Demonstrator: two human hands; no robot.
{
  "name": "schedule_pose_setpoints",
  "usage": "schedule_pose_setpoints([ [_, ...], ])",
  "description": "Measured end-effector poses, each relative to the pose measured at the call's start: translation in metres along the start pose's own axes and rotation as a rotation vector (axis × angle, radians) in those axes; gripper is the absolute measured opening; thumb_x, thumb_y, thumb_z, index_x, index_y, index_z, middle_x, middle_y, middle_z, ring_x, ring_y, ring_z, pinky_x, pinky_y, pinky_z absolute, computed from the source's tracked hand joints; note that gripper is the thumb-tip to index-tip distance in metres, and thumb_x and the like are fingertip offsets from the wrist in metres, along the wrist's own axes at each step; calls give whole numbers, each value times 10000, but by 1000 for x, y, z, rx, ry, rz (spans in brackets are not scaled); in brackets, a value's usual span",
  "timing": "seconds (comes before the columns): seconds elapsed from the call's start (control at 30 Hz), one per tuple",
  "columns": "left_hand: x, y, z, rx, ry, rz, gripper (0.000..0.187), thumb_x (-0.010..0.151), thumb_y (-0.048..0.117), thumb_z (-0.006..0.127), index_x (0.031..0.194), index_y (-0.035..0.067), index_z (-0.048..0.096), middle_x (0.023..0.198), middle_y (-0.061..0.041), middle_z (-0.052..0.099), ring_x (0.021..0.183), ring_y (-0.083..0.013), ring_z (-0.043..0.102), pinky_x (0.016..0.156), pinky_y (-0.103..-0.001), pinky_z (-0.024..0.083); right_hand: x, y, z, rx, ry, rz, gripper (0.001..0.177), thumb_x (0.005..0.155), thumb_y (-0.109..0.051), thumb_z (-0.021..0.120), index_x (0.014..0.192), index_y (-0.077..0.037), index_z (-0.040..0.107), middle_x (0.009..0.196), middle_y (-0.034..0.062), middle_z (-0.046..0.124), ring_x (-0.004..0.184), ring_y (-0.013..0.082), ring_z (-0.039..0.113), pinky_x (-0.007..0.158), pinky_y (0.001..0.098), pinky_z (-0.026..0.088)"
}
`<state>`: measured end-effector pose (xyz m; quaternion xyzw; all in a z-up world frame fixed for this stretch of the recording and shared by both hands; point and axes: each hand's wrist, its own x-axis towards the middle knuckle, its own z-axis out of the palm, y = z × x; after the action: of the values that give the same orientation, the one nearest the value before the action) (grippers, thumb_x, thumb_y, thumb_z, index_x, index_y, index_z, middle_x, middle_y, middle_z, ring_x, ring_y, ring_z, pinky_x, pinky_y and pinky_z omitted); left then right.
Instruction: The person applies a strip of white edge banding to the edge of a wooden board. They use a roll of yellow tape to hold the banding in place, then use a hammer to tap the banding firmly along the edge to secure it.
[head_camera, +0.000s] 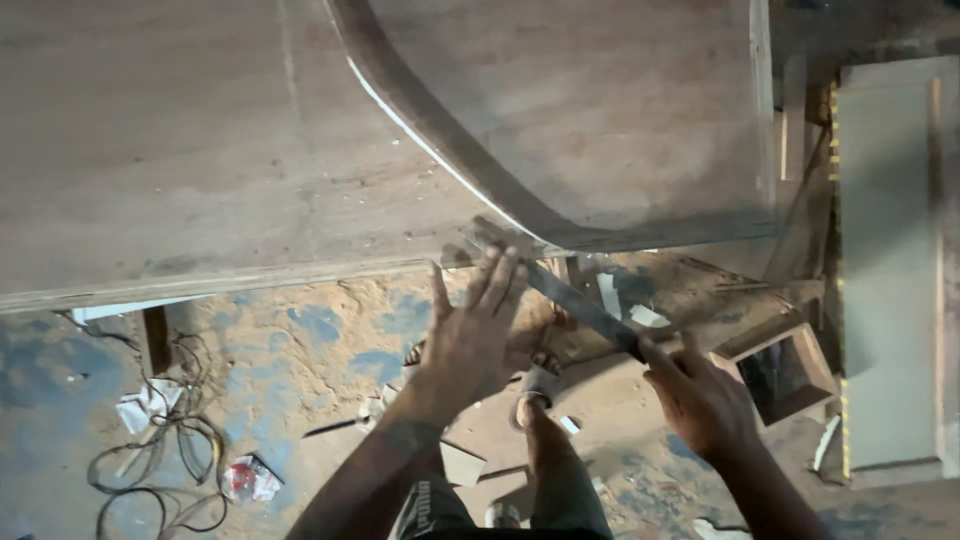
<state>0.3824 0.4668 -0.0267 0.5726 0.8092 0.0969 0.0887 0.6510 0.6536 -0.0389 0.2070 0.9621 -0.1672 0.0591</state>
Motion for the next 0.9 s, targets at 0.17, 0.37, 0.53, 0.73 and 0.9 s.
schedule_pose_setpoints([
  [0.17, 56, -13, 7, -46, -267, -165, 1274, 680, 777, 703, 1586, 29, 206, 1676, -187, 89, 1545, -344, 42, 1144, -757, 7, 54, 38, 6, -61, 270, -155, 442, 950, -159, 706, 1385, -222, 651, 803, 56, 646, 561, 188, 559, 416, 347, 406],
  [0.37, 46, 20, -20, -60, -254, -114, 1253, 702, 754, 723, 1553, -19, 223, 1664, -197, 121, 1547, -334, 83, 1120, -802, -23, 24, 26, -17, -29, 75, -94, 424, 989, -121, 662, 1406, -196, 663, 666, 22, 612, 465, 145, 511, 343, 308, 372],
  [0.53, 51, 46, -10, -94, -145, -77, 1173, 731, 636, 770, 1571, 2, 251, 1685, -177, 163, 1564, -328, 105, 1155, -778, 0, 12, 48, -26, 0, 84, -51, 461, 955, -214, 664, 1414, -234, 621, 762, 98, 641, 546, 206, 576, 415, 344, 424],
  [0.73, 96, 26, -10, -74, -249, -162, 1208, 724, 683, 746, 1591, 30, 215, 1700, -155, 114, 1572, -303, 73, 1141, -786, -26, 42, 73, -19, -19, 91, -20, 457, 928, -184, 684, 1378, -250, 637, 902, 147, 694, 522, 242, 606, 403, 363, 458],
  [0.9, 58, 67, 4, -81, -157, -40, 1153, 752, 721, 736, 1534, 30, 247, 1664, -146, 130, 1536, -325, 118, 1115, -814, 4, -5, 67, -35, 62, 39, 1, 419, 975, -249, 634, 1392, -264, 590, 861, 80, 698, 581, 214, 639, 438, 358, 482],
])
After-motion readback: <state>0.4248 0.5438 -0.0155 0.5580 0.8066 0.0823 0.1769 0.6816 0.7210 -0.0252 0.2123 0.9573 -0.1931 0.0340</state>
